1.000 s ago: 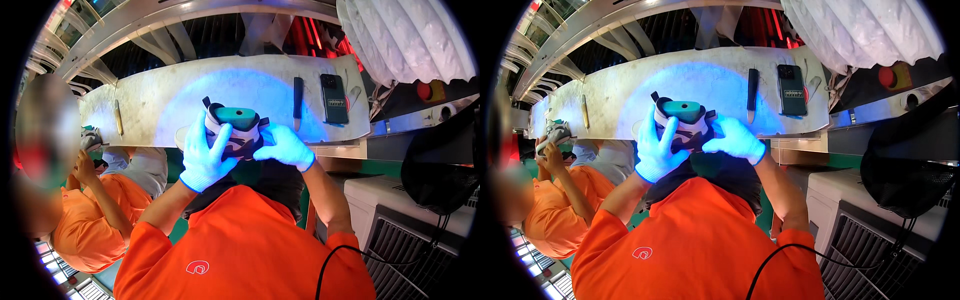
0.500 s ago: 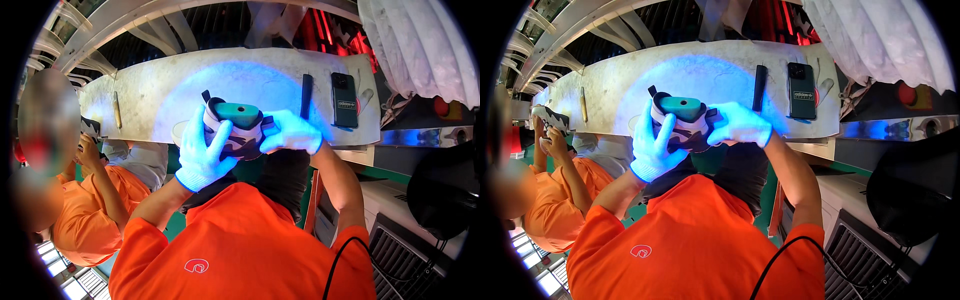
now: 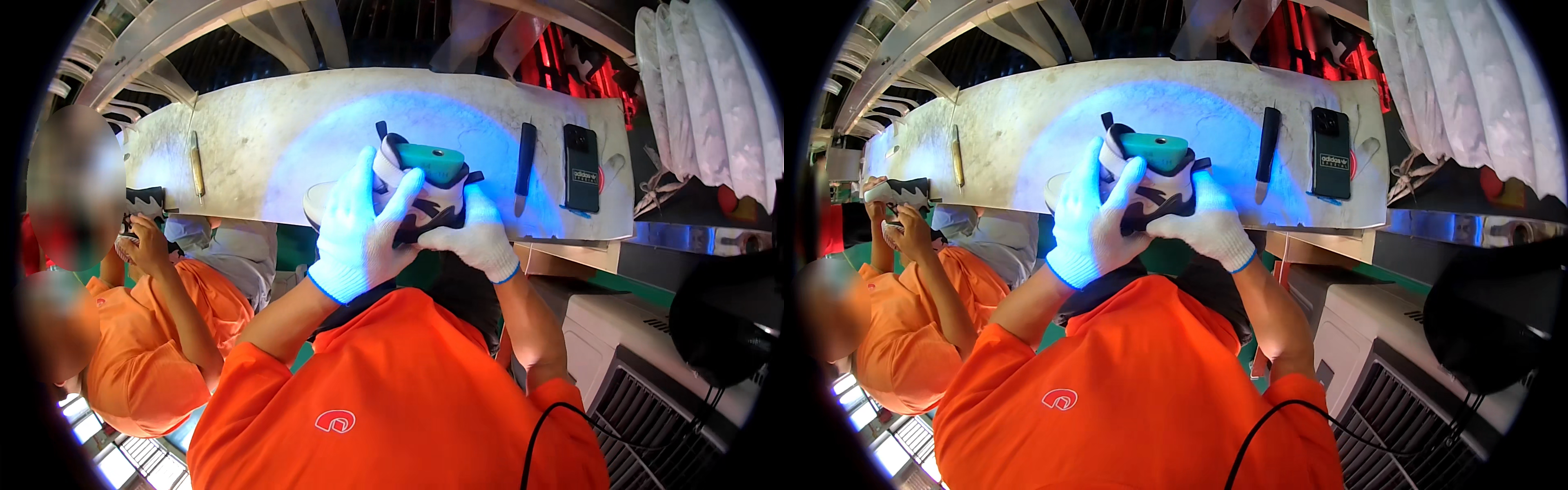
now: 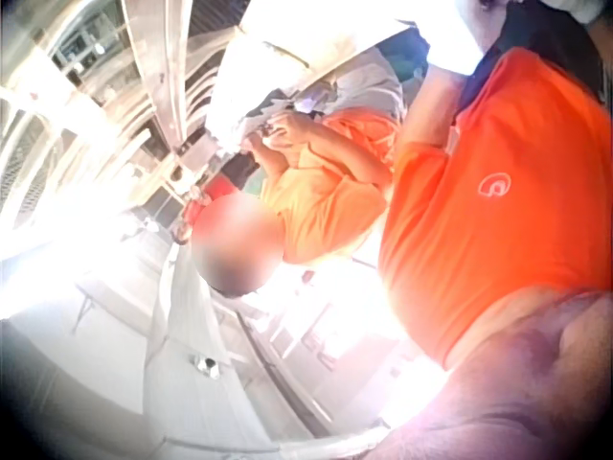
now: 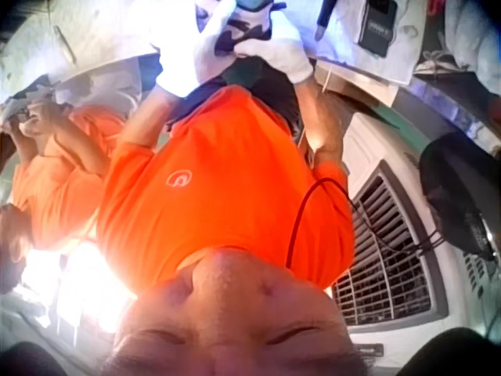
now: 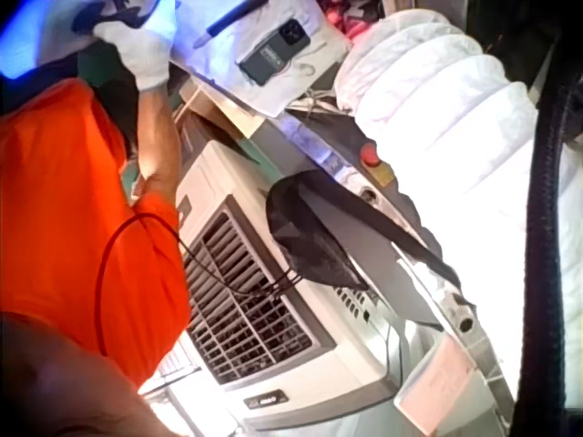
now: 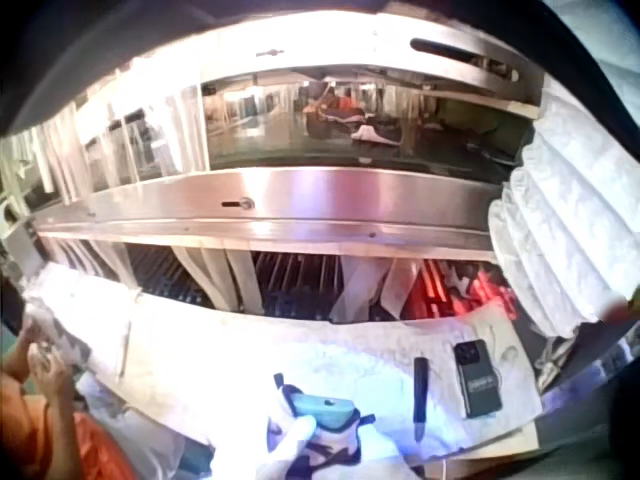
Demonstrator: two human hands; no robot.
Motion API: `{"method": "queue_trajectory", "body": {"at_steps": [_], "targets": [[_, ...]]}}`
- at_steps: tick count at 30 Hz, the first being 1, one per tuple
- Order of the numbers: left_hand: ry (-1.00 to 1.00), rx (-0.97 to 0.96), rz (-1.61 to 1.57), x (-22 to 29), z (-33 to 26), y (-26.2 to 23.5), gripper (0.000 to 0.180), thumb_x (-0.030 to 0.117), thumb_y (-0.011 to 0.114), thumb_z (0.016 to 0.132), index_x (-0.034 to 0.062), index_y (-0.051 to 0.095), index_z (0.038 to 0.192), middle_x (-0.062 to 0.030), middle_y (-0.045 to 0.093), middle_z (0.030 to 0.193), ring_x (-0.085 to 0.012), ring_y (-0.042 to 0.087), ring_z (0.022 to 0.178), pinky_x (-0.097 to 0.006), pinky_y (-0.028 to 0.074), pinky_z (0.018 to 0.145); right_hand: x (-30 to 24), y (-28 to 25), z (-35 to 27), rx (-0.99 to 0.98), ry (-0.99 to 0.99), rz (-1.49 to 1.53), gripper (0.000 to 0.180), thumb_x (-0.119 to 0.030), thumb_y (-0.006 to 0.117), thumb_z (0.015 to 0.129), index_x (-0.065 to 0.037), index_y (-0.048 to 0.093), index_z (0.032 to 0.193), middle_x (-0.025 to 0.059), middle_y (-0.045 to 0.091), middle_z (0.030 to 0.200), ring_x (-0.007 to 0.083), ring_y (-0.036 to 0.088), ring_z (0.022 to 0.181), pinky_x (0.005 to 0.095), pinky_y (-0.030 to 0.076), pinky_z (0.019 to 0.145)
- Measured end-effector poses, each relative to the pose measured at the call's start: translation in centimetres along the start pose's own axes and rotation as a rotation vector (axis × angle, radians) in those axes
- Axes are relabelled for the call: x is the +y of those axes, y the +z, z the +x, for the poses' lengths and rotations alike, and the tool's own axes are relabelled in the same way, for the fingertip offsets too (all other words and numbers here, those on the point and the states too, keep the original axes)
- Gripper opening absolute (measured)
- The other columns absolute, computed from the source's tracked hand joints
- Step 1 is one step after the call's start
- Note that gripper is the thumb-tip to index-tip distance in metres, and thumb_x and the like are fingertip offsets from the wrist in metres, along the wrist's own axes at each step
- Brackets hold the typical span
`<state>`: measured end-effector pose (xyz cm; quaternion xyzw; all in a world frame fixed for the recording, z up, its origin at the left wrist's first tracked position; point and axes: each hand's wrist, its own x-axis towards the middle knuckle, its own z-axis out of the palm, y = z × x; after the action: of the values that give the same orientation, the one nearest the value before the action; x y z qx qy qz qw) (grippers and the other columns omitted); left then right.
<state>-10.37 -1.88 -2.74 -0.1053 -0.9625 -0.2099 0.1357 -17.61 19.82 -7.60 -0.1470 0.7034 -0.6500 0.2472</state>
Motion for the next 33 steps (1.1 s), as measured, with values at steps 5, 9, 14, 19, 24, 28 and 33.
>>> {"method": "queue_trajectory", "body": {"at_steps": [5,9,14,19,24,28,33], "targets": [[-0.112,-0.175,-0.269,-3.4,1.1,-4.3,0.123,0.035,0.102,0.068,0.0023,0.043,0.171,-0.0287,0.059,0.161,-0.0494,0.065,0.136,-0.054,0.051,0.118,-2.0,-0.4,0.2,0.029,0.123,-0.05,0.088,-0.013,0.098,0.078,0.006,0.052,0.15,0.0146,0.077,0.119,0.0263,0.076,0.112,0.0414,0.063,0.098],[-0.195,-0.241,-0.161,-5.7,-0.4,-4.1,0.115,0.048,0.1,0.069,0.002,0.053,0.164,-0.0239,0.069,0.147,-0.0459,0.065,0.135,-0.052,0.051,0.117,-1.4,0.8,0.1,0.147,-0.146,-0.229,0.103,-0.019,0.102,0.077,0.001,0.044,0.16,0.0173,0.073,0.131,0.0308,0.073,0.122,0.0467,0.061,0.105],[-0.161,-0.12,-0.198,-5.8,-0.8,-2.8,0.108,0.046,0.1,0.064,0.0037,0.062,0.155,-0.0182,0.074,0.131,-0.0417,0.068,0.123,-0.051,0.051,0.112,-1.7,3.2,-0.4,0.288,-0.123,-0.322,0.11,-0.026,0.106,0.075,-0.003,0.042,0.162,0.018,0.072,0.138,0.0326,0.073,0.125,0.0444,0.059,0.109],[-0.113,0.004,-0.186,-5.4,-1.3,-2.1,0.099,0.044,0.098,0.066,0.0041,0.063,0.15,-0.0152,0.073,0.129,-0.04,0.068,0.121,-0.052,0.049,0.11,-2.1,4.7,-0.7,0.355,-0.035,-0.14,0.096,-0.019,0.103,0.075,-0.001,0.051,0.153,0.0158,0.074,0.136,0.0273,0.073,0.123,0.0432,0.06,0.106],[-0.154,0.008,-0.142,-3.7,-1.1,-2.7,0.091,0.042,0.096,0.067,0.0037,0.068,0.144,-0.0157,0.074,0.129,-0.0396,0.07,0.118,-0.052,0.05,0.11,-2.5,4.7,-1.4,0.339,-0.043,-0.181,0.096,-0.013,0.101,0.072,0.001,0.05,0.153,0.0142,0.072,0.135,0.0254,0.072,0.122,0.0404,0.059,0.107],[-0.298,-0.049,-0.207,-3.1,-0.4,-3.0,0.095,0.036,0.104,0.059,0.006,0.073,0.144,-0.0153,0.078,0.123,-0.0401,0.071,0.119,-0.05,0.053,0.11,-1.2,5.2,-1.1,0.339,-0.084,-0.081,0.095,-0.01,0.1,0.072,0.003,0.05,0.152,0.0144,0.071,0.137,0.0244,0.07,0.123,0.0403,0.059,0.108],[-0.305,-0.107,-0.248,-3.0,0.2,-3.7,0.096,0.035,0.106,0.057,0.0062,0.074,0.142,-0.0145,0.079,0.123,-0.0395,0.072,0.116,-0.049,0.055,0.106,-0.4,3.4,-0.8,0.25,-0.07,0.053,0.085,-0.014,0.099,0.075,0.004,0.056,0.145,0.0162,0.074,0.133,0.0274,0.072,0.121,0.0422,0.059,0.108]]}}
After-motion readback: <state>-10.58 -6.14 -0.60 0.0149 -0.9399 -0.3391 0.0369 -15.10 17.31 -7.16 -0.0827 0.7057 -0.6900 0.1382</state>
